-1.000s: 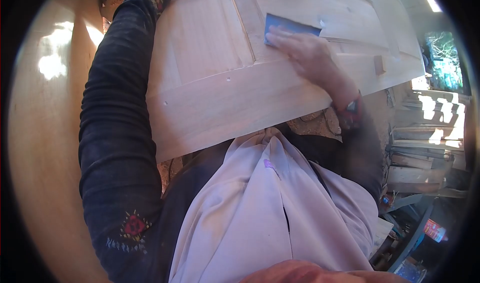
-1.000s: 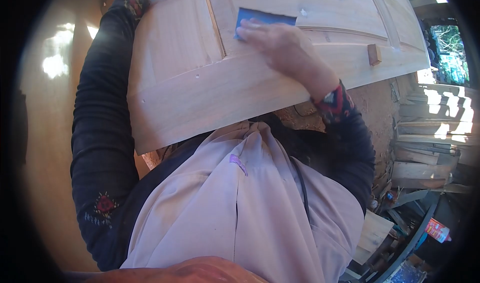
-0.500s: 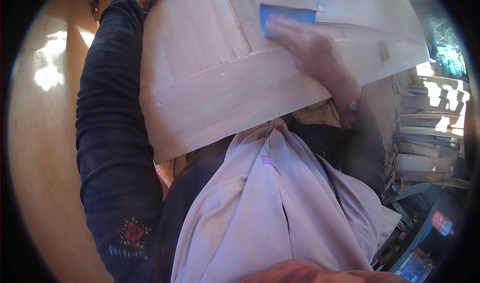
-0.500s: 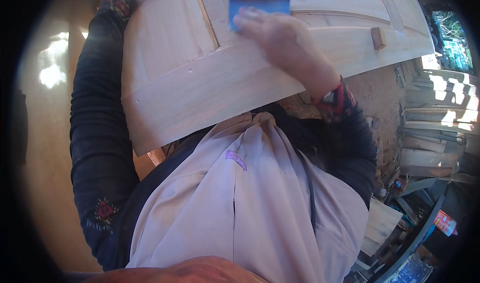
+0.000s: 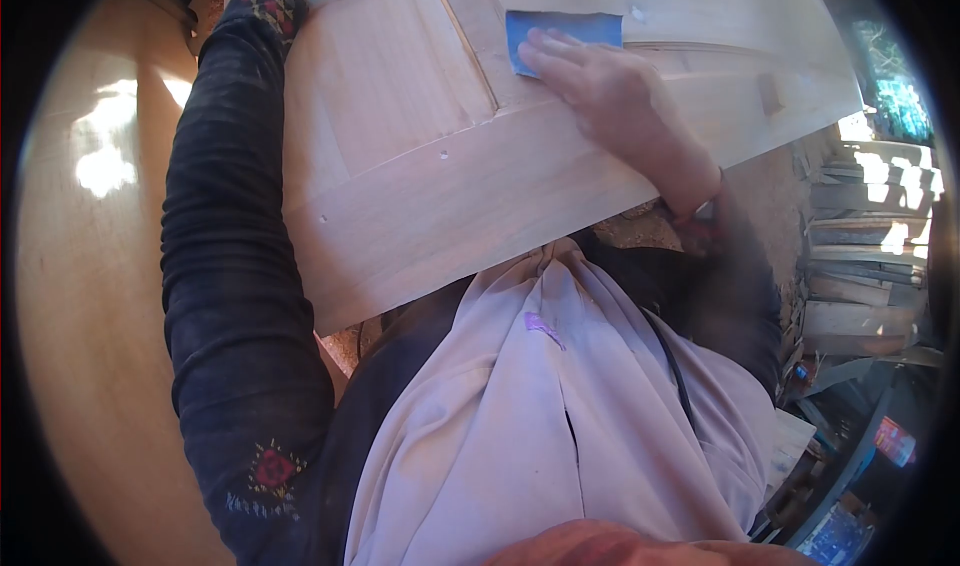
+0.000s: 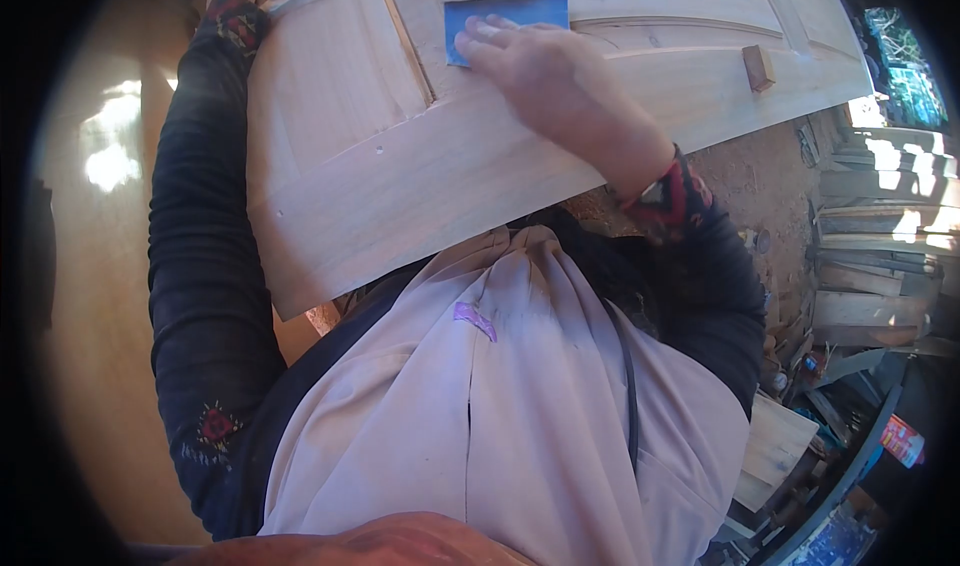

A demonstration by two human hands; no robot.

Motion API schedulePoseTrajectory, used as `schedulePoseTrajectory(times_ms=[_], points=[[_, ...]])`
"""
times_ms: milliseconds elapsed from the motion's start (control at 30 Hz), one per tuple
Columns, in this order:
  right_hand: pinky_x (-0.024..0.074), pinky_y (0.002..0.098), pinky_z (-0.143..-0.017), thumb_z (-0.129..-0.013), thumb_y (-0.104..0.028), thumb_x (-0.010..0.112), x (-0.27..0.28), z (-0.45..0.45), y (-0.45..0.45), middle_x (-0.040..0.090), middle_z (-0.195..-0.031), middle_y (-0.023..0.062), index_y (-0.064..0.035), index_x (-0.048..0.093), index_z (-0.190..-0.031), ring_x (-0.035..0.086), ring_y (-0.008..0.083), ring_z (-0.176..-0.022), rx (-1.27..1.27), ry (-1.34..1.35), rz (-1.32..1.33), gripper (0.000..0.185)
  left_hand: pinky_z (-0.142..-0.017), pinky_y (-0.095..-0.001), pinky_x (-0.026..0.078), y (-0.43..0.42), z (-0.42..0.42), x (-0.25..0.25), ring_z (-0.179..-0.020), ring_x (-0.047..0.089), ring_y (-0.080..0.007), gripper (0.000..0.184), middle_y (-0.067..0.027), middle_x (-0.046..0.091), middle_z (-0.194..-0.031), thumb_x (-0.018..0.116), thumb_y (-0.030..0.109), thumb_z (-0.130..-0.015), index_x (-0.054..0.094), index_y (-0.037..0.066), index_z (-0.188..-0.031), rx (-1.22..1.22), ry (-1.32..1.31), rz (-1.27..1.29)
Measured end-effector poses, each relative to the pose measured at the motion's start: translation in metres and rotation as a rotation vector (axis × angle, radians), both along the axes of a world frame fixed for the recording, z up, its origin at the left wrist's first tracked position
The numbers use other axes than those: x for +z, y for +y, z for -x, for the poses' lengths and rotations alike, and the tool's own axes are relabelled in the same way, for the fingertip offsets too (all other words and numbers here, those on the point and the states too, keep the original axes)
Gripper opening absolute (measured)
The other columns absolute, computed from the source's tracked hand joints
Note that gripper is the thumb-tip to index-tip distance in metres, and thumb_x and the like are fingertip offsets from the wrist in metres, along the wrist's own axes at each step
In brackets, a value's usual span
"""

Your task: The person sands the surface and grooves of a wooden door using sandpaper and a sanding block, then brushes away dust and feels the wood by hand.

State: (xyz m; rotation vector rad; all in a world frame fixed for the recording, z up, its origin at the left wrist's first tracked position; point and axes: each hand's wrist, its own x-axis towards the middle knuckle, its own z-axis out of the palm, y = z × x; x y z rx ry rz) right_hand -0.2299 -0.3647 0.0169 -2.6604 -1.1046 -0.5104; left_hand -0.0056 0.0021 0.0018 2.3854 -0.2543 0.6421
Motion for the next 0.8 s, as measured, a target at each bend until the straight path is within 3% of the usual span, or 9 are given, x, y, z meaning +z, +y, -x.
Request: schedulePoseTrajectory(times_ms=[67, 200, 233, 400, 500, 600, 633, 767, 800], points=[[0.0547, 0.0379, -0.088, -0.085, 0.000, 0.052, -0.008, -0.004, -0.004, 0.067, -0.117, 0.0127, -0.0075, 0.065, -0.114, 0.066, 0.0301, -0.106, 0.084, -0.010, -0.131, 0.032, -0.072, -0.0389, 0.049, 0.000, 0.000, -0.001, -0.077, 0.066, -0.0284, 0.032, -0.0161, 0.069, -0.082, 0.063, 0.033, -0.086, 0.071, 0.002, -0.086, -0.004, -0.001, -0.005], [0.0549, 0.0376, -0.088, -0.085, 0.001, 0.051, 0.005, -0.001, 0.003, 0.067, -0.116, 0.0135, -0.0072, 0.065, -0.113, 0.066, 0.0292, -0.106, -0.230, 0.100, 0.108, 0.032, -0.072, -0.0394, 0.049, -0.001, -0.004, -0.003, -0.077, 0.066, -0.0293, 0.031, -0.0168, 0.069, -0.082, 0.062, 0.032, -0.086, 0.071, 0.002, -0.085, -0.009, -0.018, -0.008], [0.0550, 0.0376, -0.087, -0.086, 0.000, 0.051, 0.004, 0.008, 0.011, 0.067, -0.117, 0.0147, -0.0078, 0.064, -0.113, 0.067, 0.0295, -0.104, 0.014, -0.066, 0.084, 0.031, -0.072, -0.0395, 0.049, 0.000, -0.006, -0.003, -0.077, 0.066, -0.0296, 0.031, -0.0170, 0.069, -0.082, 0.062, 0.032, -0.086, 0.071, 0.002, -0.085, -0.009, -0.029, -0.015], [0.0549, 0.0374, -0.088, -0.087, -0.001, 0.053, -0.005, -0.016, -0.004, 0.066, -0.120, 0.0140, -0.0096, 0.065, -0.119, 0.066, 0.0295, -0.106, 0.070, 0.005, 0.015, 0.035, -0.072, -0.0402, 0.049, 0.001, -0.009, -0.008, -0.078, 0.066, -0.0307, 0.030, -0.0180, 0.069, -0.081, 0.062, 0.031, -0.086, 0.071, 0.002, -0.084, -0.010, -0.070, -0.065], [0.0541, 0.0377, -0.091, -0.087, 0.000, 0.055, 0.003, -0.010, 0.014, 0.065, -0.121, 0.0140, -0.0111, 0.065, -0.123, 0.065, 0.0312, -0.108, 0.137, 0.018, 0.011, 0.039, -0.071, -0.0406, 0.049, 0.012, -0.023, -0.011, -0.078, 0.066, -0.0314, 0.030, -0.0186, 0.068, -0.081, 0.062, 0.030, -0.085, 0.071, 0.002, -0.083, -0.035, -0.205, -0.274], [0.0518, 0.0383, -0.095, -0.087, 0.001, 0.055, 0.007, -0.045, -0.012, 0.065, -0.124, 0.0115, -0.0111, 0.065, -0.124, 0.063, 0.0296, -0.113, -0.043, 0.177, -0.046, 0.040, -0.071, -0.0407, 0.049, 0.002, -0.008, -0.004, -0.078, 0.066, -0.0316, 0.030, -0.0193, 0.069, -0.082, 0.063, 0.030, -0.084, 0.071, 0.001, -0.082, 0.010, 0.000, 0.001], [0.0525, 0.0380, -0.094, -0.087, 0.002, 0.054, 0.006, -0.044, -0.008, 0.065, -0.124, 0.0117, -0.0121, 0.065, -0.124, 0.063, 0.0300, -0.112, -0.106, 0.185, 0.087, 0.041, -0.071, -0.0406, 0.049, 0.002, -0.011, -0.007, -0.077, 0.066, -0.0315, 0.031, -0.0196, 0.069, -0.083, 0.063, 0.031, -0.083, 0.071, 0.001, -0.081, -0.004, -0.024, 0.003], [0.0540, 0.0384, -0.089, -0.087, 0.000, 0.055, -0.008, -0.034, 0.000, 0.069, -0.112, 0.0137, -0.0103, 0.065, -0.121, 0.067, 0.0289, -0.102, 0.292, -0.049, -0.016, 0.037, -0.070, -0.0400, 0.049, -0.003, 0.000, 0.003, -0.077, 0.066, -0.0310, 0.035, -0.0204, 0.069, -0.083, 0.064, 0.032, -0.082, 0.070, -0.002, -0.079, 0.028, 0.012, 0.041], [0.0531, 0.0382, -0.091, -0.087, 0.000, 0.055, -0.005, -0.034, -0.002, 0.068, -0.117, 0.0115, -0.0118, 0.066, -0.122, 0.066, 0.0288, -0.106, 0.102, 0.088, 0.029, 0.038, -0.071, -0.0399, 0.049, -0.009, 0.007, 0.008, -0.076, 0.066, -0.0309, 0.035, -0.0205, 0.069, -0.082, 0.064, 0.033, -0.082, 0.070, -0.002, -0.079, 0.049, 0.059, 0.062]])
